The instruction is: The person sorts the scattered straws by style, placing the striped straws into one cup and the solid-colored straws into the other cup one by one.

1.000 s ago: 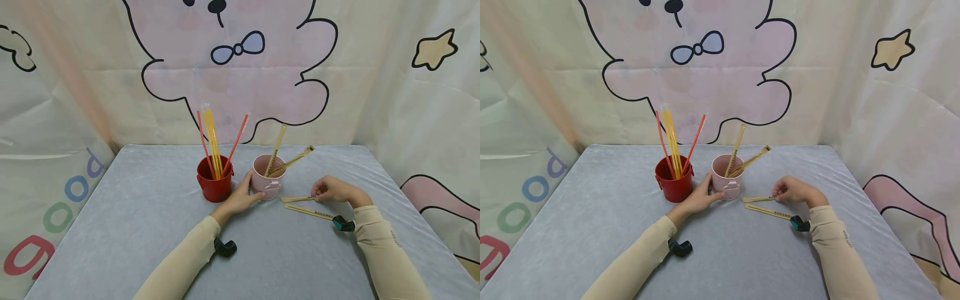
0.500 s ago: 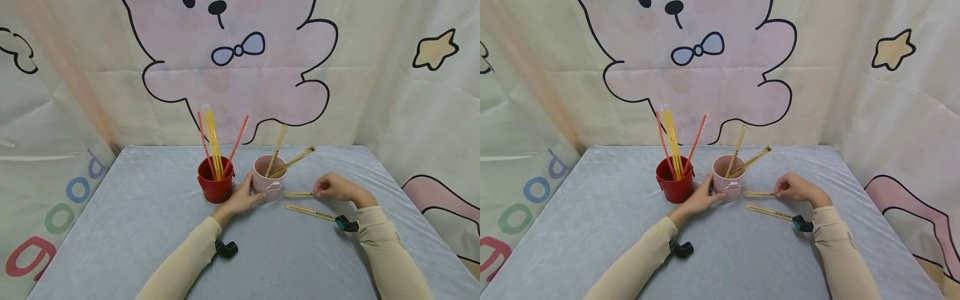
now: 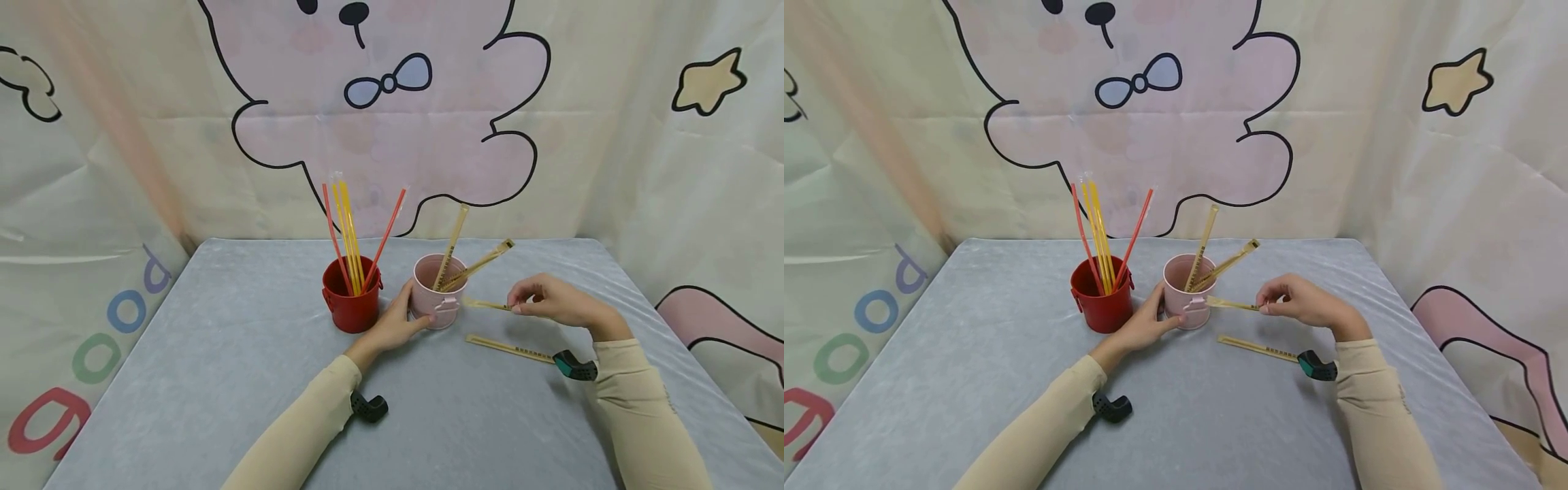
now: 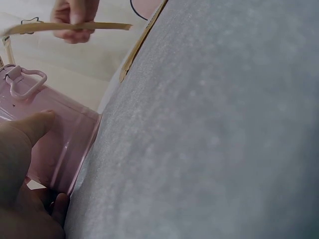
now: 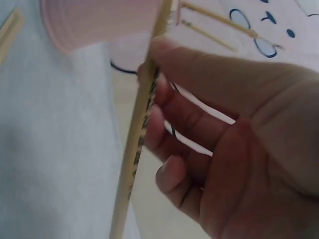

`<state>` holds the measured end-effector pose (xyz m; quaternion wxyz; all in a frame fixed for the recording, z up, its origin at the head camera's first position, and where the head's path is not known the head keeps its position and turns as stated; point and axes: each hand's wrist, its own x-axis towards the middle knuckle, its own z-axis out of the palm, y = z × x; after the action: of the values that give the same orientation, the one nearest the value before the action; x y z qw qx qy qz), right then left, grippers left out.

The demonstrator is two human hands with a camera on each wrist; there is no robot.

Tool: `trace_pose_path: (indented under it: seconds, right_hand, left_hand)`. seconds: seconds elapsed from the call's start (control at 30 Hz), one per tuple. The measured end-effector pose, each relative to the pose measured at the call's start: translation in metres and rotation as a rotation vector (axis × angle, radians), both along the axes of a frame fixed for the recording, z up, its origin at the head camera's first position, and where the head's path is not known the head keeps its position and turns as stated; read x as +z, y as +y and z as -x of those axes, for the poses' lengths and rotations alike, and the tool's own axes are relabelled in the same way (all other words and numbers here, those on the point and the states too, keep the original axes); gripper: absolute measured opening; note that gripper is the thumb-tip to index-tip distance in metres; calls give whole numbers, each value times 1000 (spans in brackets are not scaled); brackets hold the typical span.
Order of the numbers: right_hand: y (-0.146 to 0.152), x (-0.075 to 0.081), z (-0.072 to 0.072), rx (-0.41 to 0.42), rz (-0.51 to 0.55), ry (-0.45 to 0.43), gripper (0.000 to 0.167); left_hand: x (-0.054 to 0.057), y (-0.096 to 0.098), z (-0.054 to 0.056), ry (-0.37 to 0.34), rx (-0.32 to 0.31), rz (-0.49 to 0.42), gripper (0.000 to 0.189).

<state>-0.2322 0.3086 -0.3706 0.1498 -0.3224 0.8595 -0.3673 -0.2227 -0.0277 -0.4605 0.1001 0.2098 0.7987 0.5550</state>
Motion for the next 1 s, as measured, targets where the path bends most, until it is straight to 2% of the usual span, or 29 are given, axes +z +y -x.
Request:
trace_pose_path:
  seconds: [0.27,0.53,0.57,0.73,0.8,1.0]
  right_hand:
    - [-6,8,-4,13,170,20,9]
    - [-15,21,-15,33,366,15,13]
    - [-16,23,-15,32,392,13,13]
    - [-18,31,-20,-8,534,-29,24]
    - [-19,32,-22,-16,617,-52,29]
    - [-23,38,-28,8,860,-89,30]
  left_hand:
    - [0,0,0,13,-4,-5,84]
    - [0,1,0,8,-14,-36,85]
    - [1,1,0,2,-17,-39,85]
    - [28,-3,-11,-25,-47,-27,84]
    - [33,-3,-14,-24,-52,-24,83]
    - [3,3,1,6,-16,-53,85]
